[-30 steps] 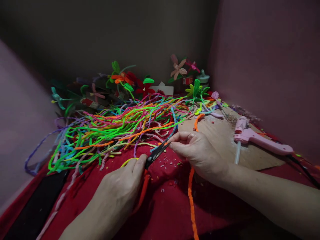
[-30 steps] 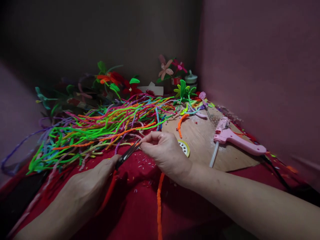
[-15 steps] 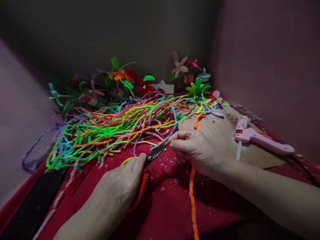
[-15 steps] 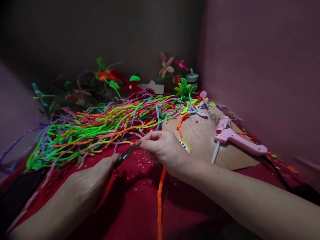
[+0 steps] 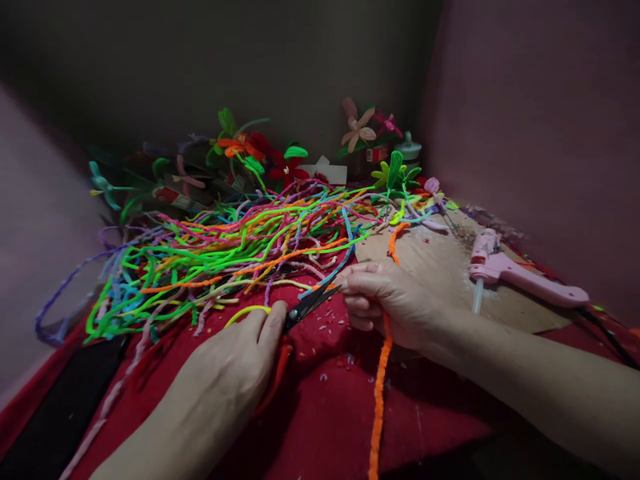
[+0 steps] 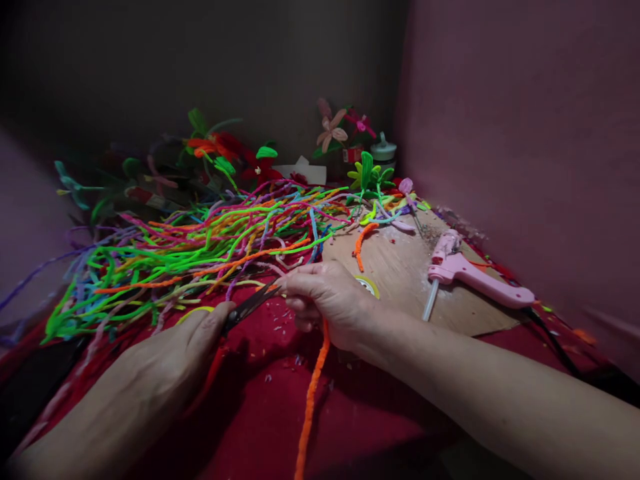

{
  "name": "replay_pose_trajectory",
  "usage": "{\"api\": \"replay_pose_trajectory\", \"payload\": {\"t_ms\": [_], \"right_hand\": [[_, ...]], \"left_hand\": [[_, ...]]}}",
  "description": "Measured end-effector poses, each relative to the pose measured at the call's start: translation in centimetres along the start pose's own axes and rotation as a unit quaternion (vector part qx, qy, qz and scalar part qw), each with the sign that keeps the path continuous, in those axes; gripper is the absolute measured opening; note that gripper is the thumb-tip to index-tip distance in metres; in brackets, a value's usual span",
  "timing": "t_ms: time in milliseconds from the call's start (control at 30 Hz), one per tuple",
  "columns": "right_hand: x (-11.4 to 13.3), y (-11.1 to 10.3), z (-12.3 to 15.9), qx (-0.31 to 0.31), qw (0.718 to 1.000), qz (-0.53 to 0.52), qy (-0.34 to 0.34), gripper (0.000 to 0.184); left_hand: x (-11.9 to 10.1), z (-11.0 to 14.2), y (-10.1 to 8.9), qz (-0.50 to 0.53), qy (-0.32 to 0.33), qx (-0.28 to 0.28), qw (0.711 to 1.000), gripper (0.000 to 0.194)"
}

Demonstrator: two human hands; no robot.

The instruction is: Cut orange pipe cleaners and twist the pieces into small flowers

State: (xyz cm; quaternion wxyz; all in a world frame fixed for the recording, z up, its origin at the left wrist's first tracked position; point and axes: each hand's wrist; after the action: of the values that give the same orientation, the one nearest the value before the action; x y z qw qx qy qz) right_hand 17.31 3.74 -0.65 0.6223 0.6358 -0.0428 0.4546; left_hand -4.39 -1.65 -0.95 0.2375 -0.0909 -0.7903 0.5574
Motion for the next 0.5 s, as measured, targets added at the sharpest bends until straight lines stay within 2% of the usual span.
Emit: {"api": "replay_pose_trajectory", "payload": {"t_ms": [133, 267, 367, 500], "right_hand": [[0.0, 0.0, 0.0, 0.0, 1.0, 0.001, 0.002, 0.007], [-0.1, 0.0, 0.1, -0.004, 1.0, 0.0, -0.002, 0.007], [-0.1, 0.0, 0.1, -0.002, 1.0, -0.002, -0.001, 0.008], [-0.1, -0.1, 0.0, -0.011, 1.0, -0.005, -0.002, 0.009]], "left_hand": [[-0.3, 0.2, -0.9, -0.105, 0.027, -0.006, 0.994, 0.048], [-0.9, 0.3, -2.2, -0.235, 0.067, -0.019, 0.97, 0.051], [-1.1, 0.3, -2.5, -0.25, 0.061, -0.02, 0.966, 0.049], [-0.7, 0.4, -2.0, -0.217, 0.055, -0.011, 0.974, 0.048]]}}
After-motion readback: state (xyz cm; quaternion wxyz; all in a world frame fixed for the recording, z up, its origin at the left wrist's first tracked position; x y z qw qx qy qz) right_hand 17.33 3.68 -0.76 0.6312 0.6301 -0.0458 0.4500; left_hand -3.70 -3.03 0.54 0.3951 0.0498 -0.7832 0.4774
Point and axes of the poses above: each hand's wrist, its own z-axis away from the middle knuckle, its own y-axis out of the palm, x = y × z, and after that the axes turned 14 degrees about -z, right-handed
